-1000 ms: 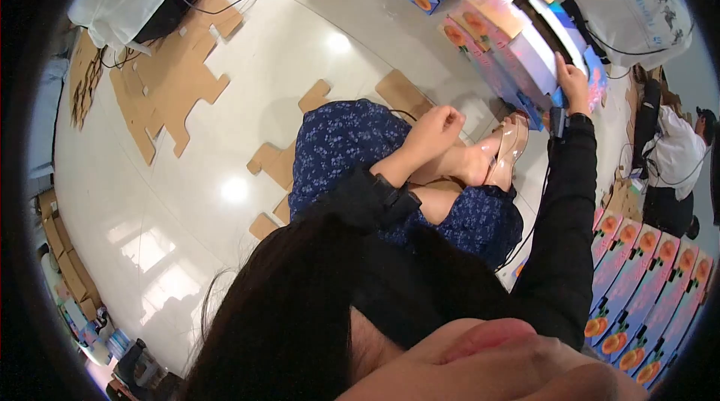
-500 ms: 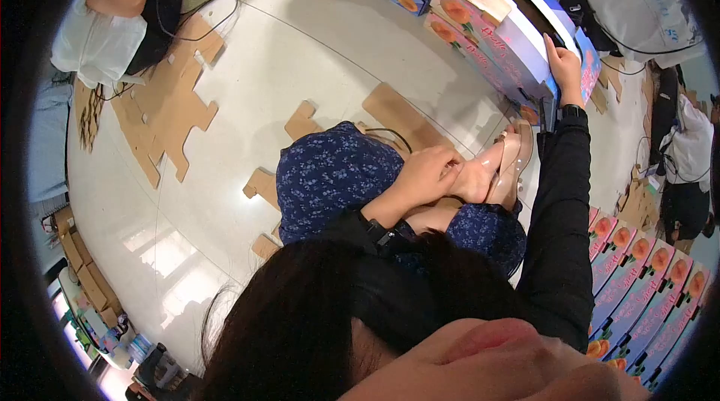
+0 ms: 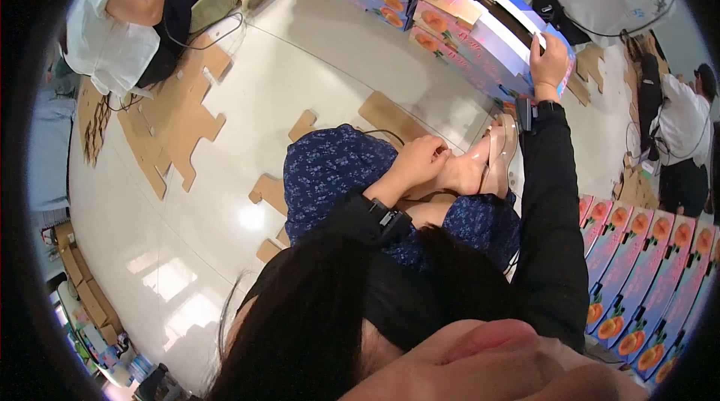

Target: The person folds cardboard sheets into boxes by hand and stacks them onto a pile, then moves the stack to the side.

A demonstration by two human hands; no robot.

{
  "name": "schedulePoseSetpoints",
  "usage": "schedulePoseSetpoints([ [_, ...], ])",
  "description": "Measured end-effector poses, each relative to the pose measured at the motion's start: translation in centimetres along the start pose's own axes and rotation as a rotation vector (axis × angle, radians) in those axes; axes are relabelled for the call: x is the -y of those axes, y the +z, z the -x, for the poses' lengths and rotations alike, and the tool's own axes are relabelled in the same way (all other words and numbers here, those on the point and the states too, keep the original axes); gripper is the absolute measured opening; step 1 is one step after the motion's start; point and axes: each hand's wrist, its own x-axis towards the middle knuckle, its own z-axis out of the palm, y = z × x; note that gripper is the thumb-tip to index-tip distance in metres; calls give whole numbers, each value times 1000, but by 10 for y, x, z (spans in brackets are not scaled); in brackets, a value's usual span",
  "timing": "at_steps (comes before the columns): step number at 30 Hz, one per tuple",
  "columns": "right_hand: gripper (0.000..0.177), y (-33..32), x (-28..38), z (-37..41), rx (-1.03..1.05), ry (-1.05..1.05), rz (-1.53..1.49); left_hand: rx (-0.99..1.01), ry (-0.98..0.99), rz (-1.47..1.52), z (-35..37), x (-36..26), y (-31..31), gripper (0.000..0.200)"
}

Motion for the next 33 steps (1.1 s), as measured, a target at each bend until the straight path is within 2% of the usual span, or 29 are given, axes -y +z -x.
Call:
schedulePoseSetpoints([
  [2, 13, -31, 21, -1, -88, 129, -159, -21, 63, -25, 2, 5, 1, 23],
  [3, 11, -47, 27, 14, -115, 89, -230, -31, 95, -31, 2, 8, 3, 24],
  [5, 7, -97, 63, 57, 83, 420, -558, 19, 82, -51, -2, 14, 7, 24],
  [6, 7, -135, 87, 76, 220, 476, -620, 48, 77, -60, -2, 13, 6, 24],
  [7, 8, -160, 101, 103, 141, 290, -551, 46, 54, -78, 0, 5, 2, 25],
  [8, 9, -186, 117, 137, 192, 324, -468, 50, 64, -77, 1, 4, 2, 25],
  [10, 10, -231, 152, 202, 375, 611, -577, 58, 82, -73, 1, 10, 5, 26],
  [11, 10, -243, 169, 233, 367, 664, -724, 70, 99, -99, 1, 12, 7, 26],
  [12, 11, -264, 193, 255, 454, 702, -644, 82, 112, -130, 2, 14, 8, 27],
  [14, 18, -291, 228, 297, 658, 746, -748, 110, 133, -202, 6, 16, 10, 27],
  [16, 20, -304, 233, 298, 1009, 518, -677, 95, 173, -299, 9, 17, 10, 27],
  [17, 23, -301, 232, 297, 935, 496, -721, 54, 210, -356, 11, 20, 12, 27],
  [18, 25, -291, 226, 300, 959, 574, -729, 9, 246, -416, 13, 25, 13, 27],
  [21, 30, -258, 207, 295, 982, 428, -605, -150, 213, -601, 18, 38, 22, 28],
  [24, 29, -221, 205, 287, 1122, 284, -573, -92, 182, -915, 27, 45, 29, 41],
  [25, 28, -217, 213, 276, 1151, 327, -711, -74, 141, -936, 31, 38, 29, 44],
  [26, 29, -199, 217, 285, 1217, 345, -707, -98, 153, -945, 32, 37, 31, 43],
  [28, 27, -187, 233, 290, 1189, 295, -647, -150, 177, -961, 31, 42, 33, 41],
  [31, 25, -191, 253, 299, 944, 242, -451, -185, 201, -958, 33, 42, 33, 41],
  [33, 23, -200, 256, 305, 849, 147, -455, -201, 232, -963, 36, 42, 33, 42],
])
